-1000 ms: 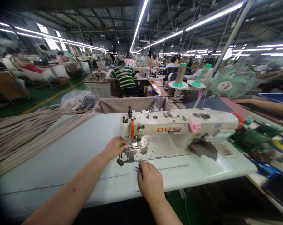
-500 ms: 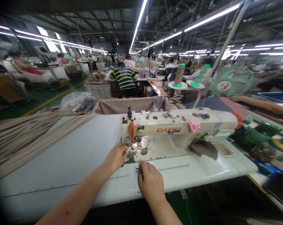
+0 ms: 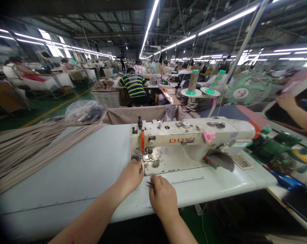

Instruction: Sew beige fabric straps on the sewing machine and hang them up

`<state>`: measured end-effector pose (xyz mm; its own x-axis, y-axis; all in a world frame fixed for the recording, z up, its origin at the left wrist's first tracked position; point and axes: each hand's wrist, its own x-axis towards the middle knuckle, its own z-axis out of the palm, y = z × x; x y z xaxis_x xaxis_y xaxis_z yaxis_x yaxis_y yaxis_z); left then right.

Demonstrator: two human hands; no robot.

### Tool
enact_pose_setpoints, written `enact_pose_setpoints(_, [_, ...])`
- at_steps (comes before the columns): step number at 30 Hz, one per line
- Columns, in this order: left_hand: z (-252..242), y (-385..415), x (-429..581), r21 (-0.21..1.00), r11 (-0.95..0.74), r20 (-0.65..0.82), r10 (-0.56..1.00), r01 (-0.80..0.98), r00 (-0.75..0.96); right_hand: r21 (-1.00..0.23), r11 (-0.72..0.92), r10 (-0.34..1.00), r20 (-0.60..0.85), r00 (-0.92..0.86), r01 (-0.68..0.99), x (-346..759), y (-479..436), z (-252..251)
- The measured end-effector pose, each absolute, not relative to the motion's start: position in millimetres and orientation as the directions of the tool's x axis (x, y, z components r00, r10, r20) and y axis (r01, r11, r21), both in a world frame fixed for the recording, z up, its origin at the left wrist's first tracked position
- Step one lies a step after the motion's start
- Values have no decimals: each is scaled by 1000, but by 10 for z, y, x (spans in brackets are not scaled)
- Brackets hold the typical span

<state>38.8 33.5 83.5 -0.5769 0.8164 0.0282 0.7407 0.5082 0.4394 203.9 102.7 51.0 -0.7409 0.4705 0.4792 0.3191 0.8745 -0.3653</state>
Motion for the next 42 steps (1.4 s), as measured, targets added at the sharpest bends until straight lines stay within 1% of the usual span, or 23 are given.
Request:
enact_pose_setpoints(3, [868, 284, 423, 424, 501, -16, 837, 755, -547, -391, 874, 466, 506, -726, 289, 2061, 1043, 502])
enact_pose_setpoints(7, [908, 187, 538, 437, 494, -106, 858, 752, -502, -428, 868, 470, 550, -690, 250, 2085, 1079, 491])
enact_pose_setpoints(9, [940, 136, 596, 445, 488, -124, 864, 751, -488, -472, 853, 486, 557, -674, 225, 2096, 1100, 496])
enact_pose_setpoints(11, [979, 88, 637, 429, 480, -106, 868, 765, -485, -544, 817, 514, 541, -665, 190, 2112, 1121, 518])
enact_pose_setpoints(15, [1051, 16, 660, 392, 432, -30, 889, 812, -458, -723, 682, 580, 445, -683, 108, 2182, 1164, 621])
enact_pose_setpoints(18, [1091, -18, 667, 454, 361, -5, 915, 815, -403, -825, 562, 610, 360, -706, 65, 2282, 1193, 699])
enact_pose_setpoints(20, [1124, -31, 687, 523, 343, -40, 924, 780, -379, -869, 491, 635, 312, -707, 58, 2372, 1203, 714])
enact_pose_setpoints(22, [1168, -36, 719, 567, 364, -100, 921, 739, -377, -906, 417, 684, 263, -681, 69, 2480, 1202, 694])
enact_pose_setpoints(25, [1226, -34, 770, 556, 408, -173, 909, 724, -379, -956, 274, 796, 164, -582, 107, 2671, 1197, 631])
enact_pose_setpoints(27, [1235, -34, 793, 531, 413, -178, 908, 740, -379, -975, 182, 866, 99, -490, 125, 2819, 1218, 590])
enact_pose_setpoints(31, [1168, -42, 796, 489, 380, -97, 918, 786, -384, -985, 85, 958, 39, -286, 149, 3161, 1352, 521])
enact_pose_setpoints(35, [1064, -24, 767, 411, 328, 5, 932, 850, -362, -982, 6, 995, -13, -103, 189, 3537, 1562, 429])
enact_pose_setpoints(40, [953, -4, 761, 323, 310, 37, 940, 894, -339, -918, -60, 998, -54, 26, 393, 3994, 1858, 234])
enact_pose_setpoints(42, [885, -32, 759, 306, 288, 60, 946, 908, -320, -879, -70, 997, -43, 68, 471, 4171, 1940, 146])
